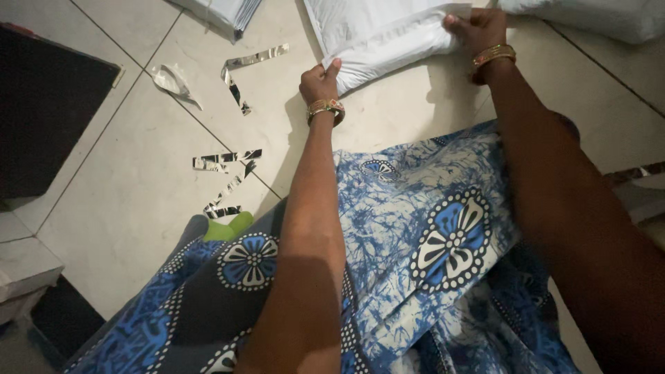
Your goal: The person sits on the floor and packs items into white plastic courier mailers, folding the item inside and pressing the adhesive flap to seal each bag. Sealed parcels are stacked aside while torn packaging strips accumulate on the floor.
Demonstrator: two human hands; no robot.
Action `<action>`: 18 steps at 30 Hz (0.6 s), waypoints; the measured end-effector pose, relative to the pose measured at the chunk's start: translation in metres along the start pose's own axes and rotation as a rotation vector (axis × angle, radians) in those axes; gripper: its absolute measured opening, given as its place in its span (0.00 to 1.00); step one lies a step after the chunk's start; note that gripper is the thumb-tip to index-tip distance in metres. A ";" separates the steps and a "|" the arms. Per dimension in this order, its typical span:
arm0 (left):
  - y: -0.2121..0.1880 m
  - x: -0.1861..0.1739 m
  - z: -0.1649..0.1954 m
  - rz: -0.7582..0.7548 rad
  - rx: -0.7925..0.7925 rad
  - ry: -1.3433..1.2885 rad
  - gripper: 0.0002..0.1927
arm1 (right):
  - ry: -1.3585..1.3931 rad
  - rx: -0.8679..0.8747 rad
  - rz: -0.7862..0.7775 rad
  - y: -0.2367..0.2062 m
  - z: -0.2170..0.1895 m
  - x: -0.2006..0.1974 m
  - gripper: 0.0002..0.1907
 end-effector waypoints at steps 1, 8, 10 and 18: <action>-0.001 0.001 0.000 0.010 0.002 0.003 0.31 | -0.032 0.039 0.020 0.001 0.001 0.000 0.29; -0.004 0.005 -0.006 0.043 -0.058 0.013 0.32 | -0.135 0.096 0.050 0.000 0.001 0.002 0.16; -0.003 0.006 -0.007 0.030 -0.070 0.001 0.32 | -0.154 0.125 0.066 0.000 -0.002 0.003 0.13; 0.002 0.011 -0.013 0.004 -0.285 -0.049 0.24 | -0.208 0.214 0.108 0.003 0.009 -0.003 0.24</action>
Point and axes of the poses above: each hand's wrist, its own y-axis towards the middle knuckle, its own x-axis out of the palm, z = x × y, the point moved 1 cm from there along y, towards the middle knuckle, and after that the axes turned 11 degrees about x, right-handed, at the moved point
